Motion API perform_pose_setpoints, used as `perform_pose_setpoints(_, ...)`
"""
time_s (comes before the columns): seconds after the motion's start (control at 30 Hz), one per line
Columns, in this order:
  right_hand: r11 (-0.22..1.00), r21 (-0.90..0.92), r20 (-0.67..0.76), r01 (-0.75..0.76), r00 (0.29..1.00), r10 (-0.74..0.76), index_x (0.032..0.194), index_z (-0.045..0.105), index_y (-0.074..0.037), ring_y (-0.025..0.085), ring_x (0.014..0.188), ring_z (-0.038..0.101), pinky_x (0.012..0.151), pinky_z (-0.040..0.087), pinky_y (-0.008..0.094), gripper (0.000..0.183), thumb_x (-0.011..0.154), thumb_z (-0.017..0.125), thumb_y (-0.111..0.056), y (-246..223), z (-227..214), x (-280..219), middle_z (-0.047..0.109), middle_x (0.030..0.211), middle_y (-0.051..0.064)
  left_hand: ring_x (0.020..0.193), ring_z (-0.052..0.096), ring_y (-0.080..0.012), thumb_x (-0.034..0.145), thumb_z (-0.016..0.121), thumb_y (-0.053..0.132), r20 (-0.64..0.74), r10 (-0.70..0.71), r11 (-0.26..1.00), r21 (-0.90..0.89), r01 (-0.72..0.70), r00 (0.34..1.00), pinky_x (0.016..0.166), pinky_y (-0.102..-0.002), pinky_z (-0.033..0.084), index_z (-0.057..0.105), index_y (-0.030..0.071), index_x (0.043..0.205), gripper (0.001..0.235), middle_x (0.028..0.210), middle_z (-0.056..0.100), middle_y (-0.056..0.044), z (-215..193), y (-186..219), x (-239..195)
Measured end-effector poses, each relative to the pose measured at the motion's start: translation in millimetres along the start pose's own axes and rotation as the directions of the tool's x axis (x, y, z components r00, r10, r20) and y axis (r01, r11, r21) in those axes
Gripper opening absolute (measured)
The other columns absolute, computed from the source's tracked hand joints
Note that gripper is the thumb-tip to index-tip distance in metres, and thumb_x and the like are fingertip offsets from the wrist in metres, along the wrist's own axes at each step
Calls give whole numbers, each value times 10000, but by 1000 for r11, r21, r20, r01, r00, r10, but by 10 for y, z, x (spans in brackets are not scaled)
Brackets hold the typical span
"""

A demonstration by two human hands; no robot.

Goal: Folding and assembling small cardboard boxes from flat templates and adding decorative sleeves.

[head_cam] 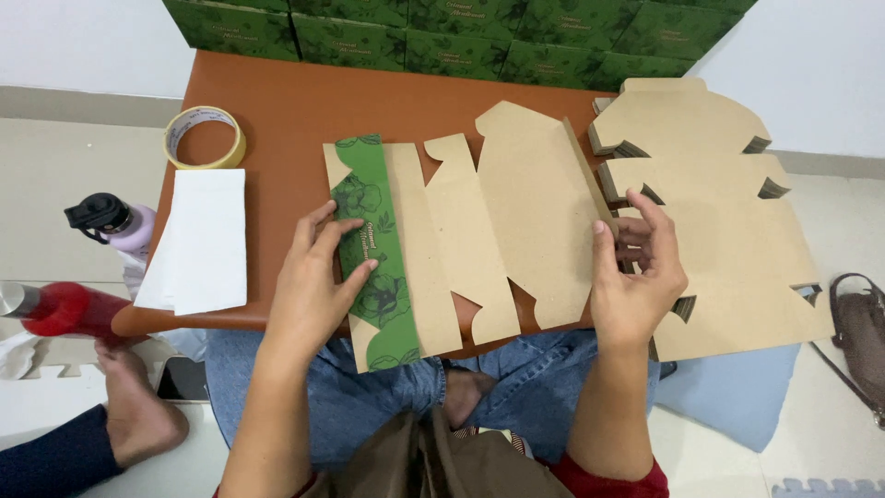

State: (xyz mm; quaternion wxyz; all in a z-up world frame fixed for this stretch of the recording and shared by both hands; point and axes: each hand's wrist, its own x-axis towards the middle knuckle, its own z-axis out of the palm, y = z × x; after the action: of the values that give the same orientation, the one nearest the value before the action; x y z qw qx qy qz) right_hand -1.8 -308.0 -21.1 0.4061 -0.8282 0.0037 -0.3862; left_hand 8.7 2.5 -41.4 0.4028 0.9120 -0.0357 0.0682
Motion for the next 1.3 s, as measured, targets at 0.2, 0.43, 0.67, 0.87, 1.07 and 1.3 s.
perform_pose_setpoints(0.2,971,219,93,94,989,-117,1167,749,-44,264,871,694,742,595,363,310,887,744,87,-524,263,-133,707,928,154,1179,550,-293,877,754,302,-17,84,952,297,-75,996,992,-457,321,641,166,1341,497,1404,522,-106,113,-118,-61)
perform_pose_setpoints(0.43,948,276,386,159,885,-261,1097,787,-87,348,985,738,837,600,444,281,818,818,-70,-581,740,-485,712,920,138,1398,412,-363,911,701,174,-47,272,934,255,-252,961,1142,-587,233,428,193,1550,696,1468,482,-166,166,-182,-87)
perform_pose_setpoints(0.67,969,176,785,174,569,-245,1374,605,-62,460,1343,460,1094,371,575,446,963,618,-234,-488,532,-466,542,1349,231,1474,333,-385,879,523,-103,69,405,896,167,-411,912,1166,-564,251,318,149,1596,788,1566,378,-211,148,-130,-96)
perform_pose_setpoints(0.87,966,104,958,238,235,-161,1563,264,39,509,1478,138,1184,130,609,605,1065,384,-284,-422,565,-218,178,1608,358,1426,435,-286,934,472,-4,131,426,871,209,-445,895,1185,-501,251,609,130,1369,475,1442,549,-123,353,-382,-58)
perform_pose_setpoints(1.07,987,7,981,160,189,-37,1574,121,67,483,1498,17,1202,13,610,720,1068,349,-391,-275,973,268,19,1608,375,1417,447,-257,935,486,35,122,428,871,207,-445,895,1193,-496,244,614,144,1362,459,1422,573,-92,398,-452,-52)
perform_pose_setpoints(1.3,965,-77,975,252,221,20,1602,112,22,384,1535,3,1234,24,544,784,1067,316,-513,73,1502,615,-4,1650,284,1407,462,-261,937,473,32,123,425,874,204,-442,897,1195,-484,247,616,146,1360,461,1408,583,-102,372,-431,-61)
